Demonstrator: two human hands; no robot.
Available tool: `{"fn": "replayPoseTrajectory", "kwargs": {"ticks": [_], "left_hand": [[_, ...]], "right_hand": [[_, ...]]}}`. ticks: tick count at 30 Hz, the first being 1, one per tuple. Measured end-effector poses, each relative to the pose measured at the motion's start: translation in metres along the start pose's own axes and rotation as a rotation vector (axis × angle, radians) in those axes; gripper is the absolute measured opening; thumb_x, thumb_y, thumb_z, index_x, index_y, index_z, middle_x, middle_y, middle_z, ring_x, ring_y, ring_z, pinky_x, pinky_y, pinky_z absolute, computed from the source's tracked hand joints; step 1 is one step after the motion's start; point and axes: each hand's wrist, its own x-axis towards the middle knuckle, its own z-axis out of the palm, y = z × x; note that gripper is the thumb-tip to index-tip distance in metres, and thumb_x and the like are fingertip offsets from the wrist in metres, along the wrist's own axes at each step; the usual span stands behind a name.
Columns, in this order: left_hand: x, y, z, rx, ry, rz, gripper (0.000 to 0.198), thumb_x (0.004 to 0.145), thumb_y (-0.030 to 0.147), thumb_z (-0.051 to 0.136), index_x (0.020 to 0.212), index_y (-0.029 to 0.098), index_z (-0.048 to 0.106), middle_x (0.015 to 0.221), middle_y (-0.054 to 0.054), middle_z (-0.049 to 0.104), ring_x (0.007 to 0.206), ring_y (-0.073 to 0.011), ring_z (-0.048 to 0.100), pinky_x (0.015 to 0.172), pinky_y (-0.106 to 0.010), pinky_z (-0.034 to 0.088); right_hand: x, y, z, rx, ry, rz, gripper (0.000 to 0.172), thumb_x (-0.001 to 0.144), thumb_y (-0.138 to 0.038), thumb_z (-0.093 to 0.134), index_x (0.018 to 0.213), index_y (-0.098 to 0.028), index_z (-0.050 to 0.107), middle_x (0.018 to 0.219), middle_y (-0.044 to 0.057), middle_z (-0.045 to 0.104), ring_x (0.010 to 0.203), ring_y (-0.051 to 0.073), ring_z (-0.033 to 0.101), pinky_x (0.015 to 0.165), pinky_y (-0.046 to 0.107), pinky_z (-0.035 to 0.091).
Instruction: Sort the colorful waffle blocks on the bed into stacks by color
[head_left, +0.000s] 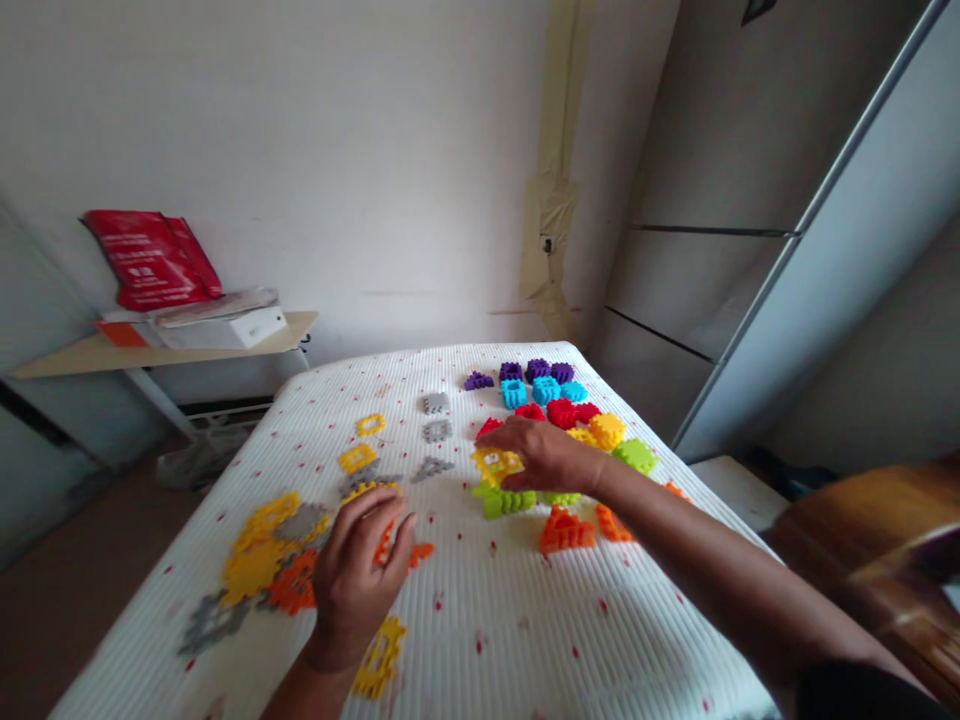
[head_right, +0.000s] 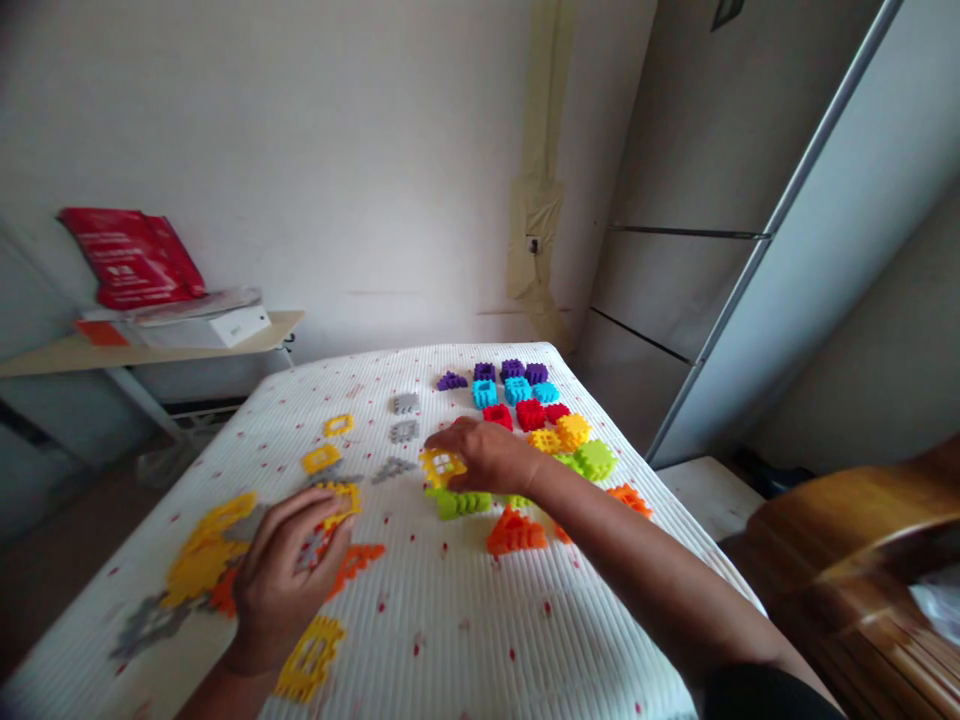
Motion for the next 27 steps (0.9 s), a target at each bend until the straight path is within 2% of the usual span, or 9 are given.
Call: {"fn": "replayPoseTrajectory", "kwargs": {"ticks": [4,9,13,21,27], "left_hand": [[0.003,-0.011,-0.008,0.061,0.046,-0.066,0.016,0.073,0.008,0.064,0.085,0.018,0.062,0.091,-0.005,0.062,0.079,-0.0149,0.063,0.077,-0.029,0.052],[0.004,-0.011,-0.007,0.053,0.064,-0.119,0.011,0.073,0.011,0.063,0.081,0.019,0.063,0.091,-0.004,0.062,0.08,-0.0157,0.063,0.077,-0.03,0.052],[0.003,-0.012,-0.005,0.051,0.061,-0.095,0.012,0.074,0.011,0.063,0.082,0.02,0.063,0.091,-0.005,0.063,0.08,-0.0159,0.063,0.077,-0.031,0.052],[-0.007,-0.034,-0.004,0.091,0.062,-0.153,0.01,0.073,0.013,0.063,0.082,0.019,0.064,0.092,-0.005,0.062,0.082,-0.0169,0.062,0.079,-0.032,0.051],[-0.007,-0.036,-0.003,0.088,0.076,-0.154,0.007,0.074,0.014,0.063,0.079,0.019,0.063,0.09,-0.005,0.062,0.08,-0.0161,0.061,0.078,-0.031,0.051]], "right_hand": [[-0.032,0.051,-0.027,-0.201,-0.023,0.314,0.06,0.069,-0.015,0.068,0.127,-0.019,0.052,0.123,0.01,0.059,0.109,0.024,0.055,0.092,0.033,0.043],[-0.059,0.093,-0.038,-0.357,-0.276,0.54,0.057,0.07,-0.017,0.066,0.125,-0.017,0.054,0.115,0.012,0.063,0.102,0.026,0.059,0.084,0.033,0.045],[-0.061,0.106,-0.029,-0.376,-0.333,0.573,0.056,0.068,-0.017,0.067,0.122,-0.019,0.056,0.107,0.011,0.066,0.096,0.026,0.062,0.078,0.033,0.046],[-0.054,0.117,-0.013,-0.349,-0.379,0.529,0.056,0.065,-0.017,0.07,0.12,-0.021,0.059,0.107,0.009,0.067,0.1,0.027,0.061,0.081,0.033,0.045],[-0.055,0.12,-0.009,-0.333,-0.378,0.526,0.055,0.064,-0.016,0.071,0.118,-0.02,0.06,0.106,0.009,0.067,0.098,0.026,0.062,0.079,0.031,0.046]]}}
